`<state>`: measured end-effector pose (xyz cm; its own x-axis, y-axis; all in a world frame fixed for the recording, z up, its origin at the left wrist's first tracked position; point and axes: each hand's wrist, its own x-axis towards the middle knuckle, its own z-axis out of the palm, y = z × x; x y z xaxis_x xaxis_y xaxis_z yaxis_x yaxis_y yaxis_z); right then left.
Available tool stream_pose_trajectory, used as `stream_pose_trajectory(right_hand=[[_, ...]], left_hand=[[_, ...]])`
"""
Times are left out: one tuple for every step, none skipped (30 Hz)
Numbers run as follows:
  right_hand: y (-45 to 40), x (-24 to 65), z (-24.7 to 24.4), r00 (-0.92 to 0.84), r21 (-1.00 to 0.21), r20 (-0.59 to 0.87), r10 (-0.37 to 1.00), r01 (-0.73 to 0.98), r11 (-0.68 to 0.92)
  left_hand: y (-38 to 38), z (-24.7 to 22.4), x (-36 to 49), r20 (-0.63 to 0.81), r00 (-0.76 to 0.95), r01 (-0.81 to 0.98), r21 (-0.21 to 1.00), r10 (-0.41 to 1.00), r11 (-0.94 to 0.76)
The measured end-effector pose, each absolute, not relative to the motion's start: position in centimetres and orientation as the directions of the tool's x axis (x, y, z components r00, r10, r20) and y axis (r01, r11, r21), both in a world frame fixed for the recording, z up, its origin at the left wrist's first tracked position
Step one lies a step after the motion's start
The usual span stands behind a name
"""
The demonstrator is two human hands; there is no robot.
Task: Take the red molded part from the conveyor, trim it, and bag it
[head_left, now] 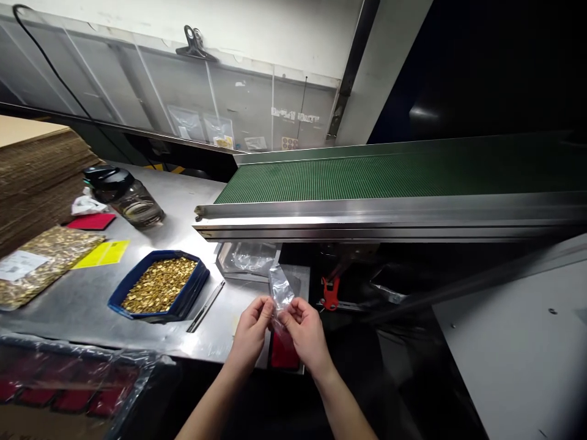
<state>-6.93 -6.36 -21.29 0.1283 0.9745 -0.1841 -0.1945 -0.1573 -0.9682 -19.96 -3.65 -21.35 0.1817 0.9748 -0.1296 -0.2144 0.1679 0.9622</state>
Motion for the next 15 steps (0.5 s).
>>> stream_pose_trajectory(right_hand=[[-6.7,-6.7,-21.4,0.123,-0.963,-0.198,0.972,-0.211,-0.169],[-7.1,-6.4,-21.6,0.122,-0.957,-0.213,0.969,-0.226,-0.181],[-7.5,-6.1,-21.7,0.123,-0.951,-0.23,0.965,-0.239,-0.196],[-7.9,-5.7,-21.8,0.128,-0.945,-0.248,0.96,-0.251,-0.211],[-8.4,-5.3,-21.9,0.134,-0.938,-0.268,0.954,-0.261,-0.227],[-9.0,-4.9,-22.0,0.139,-0.932,-0.288,0.948,-0.269,-0.243],[-9.6,-4.4,-22.0,0.144,-0.926,-0.307,0.941,-0.275,-0.26],[-10.3,-4.0,-22.1,0.148,-0.921,-0.324,0.934,-0.277,-0.275],[-11.0,-3.7,-22.1,0.154,-0.917,-0.34,0.928,-0.275,-0.29],[-11.7,-3.3,-22.2,0.161,-0.914,-0.353,0.922,-0.269,-0.303],[-12.5,-3.0,-22.3,0.169,-0.913,-0.363,0.916,-0.262,-0.313],[-13.3,-2.7,-22.5,0.176,-0.912,-0.37,0.912,-0.254,-0.321],[-14.0,-2.4,-22.8,0.181,-0.912,-0.377,0.909,-0.246,-0.329],[-14.8,-2.2,-23.1,0.182,-0.911,-0.383,0.906,-0.24,-0.336],[-15.5,-2.1,-23.6,0.185,-0.909,-0.389,0.903,-0.234,-0.344]], left_hand=[[-3.6,-21.7,-20.0,-0.176,0.174,-0.278,0.935,0.969,0.22],[-3.4,-22.1,-20.2,-0.22,0.158,-0.341,0.903,0.963,0.262],[-2.8,-22.5,-20.4,-0.258,0.132,-0.4,0.87,0.957,0.289],[-2.0,-22.8,-20.7,-0.29,0.095,-0.454,0.839,0.952,0.3],[-0.8,-23.2,-21.0,-0.316,0.049,-0.503,0.812,0.947,0.297],[0.6,-23.4,-21.3,-0.339,-0.003,-0.547,0.788,0.941,0.282],[2.3,-23.7,-21.6,-0.359,-0.057,-0.585,0.768,0.931,0.26],[4.1,-23.8,-21.7,-0.38,-0.109,-0.621,0.748,0.918,0.236],[5.9,-24.0,-21.7,-0.402,-0.159,-0.654,0.728,0.902,0.209],[7.8,-24.1,-21.5,-0.421,-0.203,-0.684,0.707,0.884,0.18],[9.7,-24.2,-21.2,-0.435,-0.233,-0.713,0.684,0.87,0.151],[11.4,-24.3,-20.8,-0.446,-0.244,-0.74,0.659,0.861,0.132],[13.0,-24.3,-20.3,-0.453,-0.237,-0.765,0.632,0.859,0.122],[14.4,-24.3,-19.7,-0.456,-0.214,-0.789,0.602,0.864,0.122],[15.6,-24.3,-19.2,-0.45,-0.176,-0.811,0.57,0.876,0.13]])
